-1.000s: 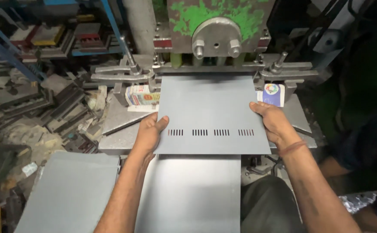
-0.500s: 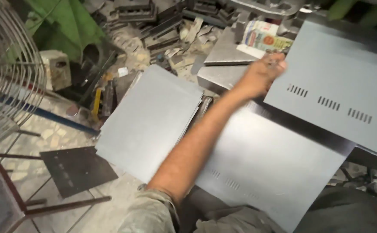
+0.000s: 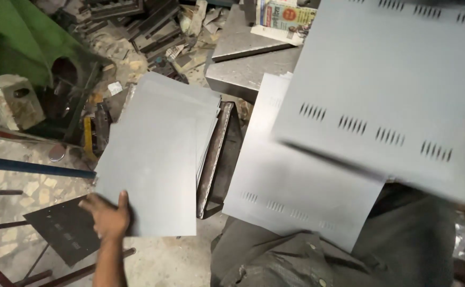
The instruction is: Feeding metal sheets into a stamping press to create slots.
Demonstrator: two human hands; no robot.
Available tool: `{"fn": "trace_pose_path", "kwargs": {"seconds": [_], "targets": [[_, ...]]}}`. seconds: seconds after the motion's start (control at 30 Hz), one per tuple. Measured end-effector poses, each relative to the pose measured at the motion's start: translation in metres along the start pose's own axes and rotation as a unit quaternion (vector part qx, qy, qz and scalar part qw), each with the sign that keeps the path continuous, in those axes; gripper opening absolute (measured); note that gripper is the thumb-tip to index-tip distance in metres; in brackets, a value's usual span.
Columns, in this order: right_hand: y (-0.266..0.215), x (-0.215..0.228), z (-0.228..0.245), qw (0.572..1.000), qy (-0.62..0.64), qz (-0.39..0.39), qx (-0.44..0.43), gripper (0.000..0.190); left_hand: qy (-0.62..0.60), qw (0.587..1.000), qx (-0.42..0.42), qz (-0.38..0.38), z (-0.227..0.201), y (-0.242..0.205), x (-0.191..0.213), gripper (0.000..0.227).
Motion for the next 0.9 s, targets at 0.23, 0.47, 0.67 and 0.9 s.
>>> {"fn": "trace_pose_path", "kwargs": {"seconds": [0.23, 0.47, 0.67, 0.9], "targets": [[-0.090, -0.057, -0.014, 0.963, -0.090, -0.096, -0.236, 0.032, -0.069, 0.964, 0.197, 0.165, 0.004, -0.025, 0.071, 0.072], [-0.076, -0.063, -0.039, 0.982, -0.080, -0.166, 0.037, 0.029, -0.117, 0.982, -0.129, 0.066, -0.049, 0.053, 0.114, 0.041], [-0.087, -0.079, -0.029, 0.981, -0.113, -0.155, 0.028, 0.033, -0.014, 0.929, -0.365, -0.058, -0.052, 0.007, -0.020, 0.063], [-0.094, -0.096, -0.016, 0.976, -0.149, -0.142, 0.071, 0.034, -0.157, 0.974, -0.143, 0.077, 0.002, -0.072, -0.085, 0.101]]}}
Point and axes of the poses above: each hand's wrist, its own y-axis towards the middle knuckle, its own x-axis out of the back of the hand, z = x × y, the point moved 6 cm from there along y, towards the middle knuckle, and after that the axes turned 13 degrees about -y, right-handed, at the moved point
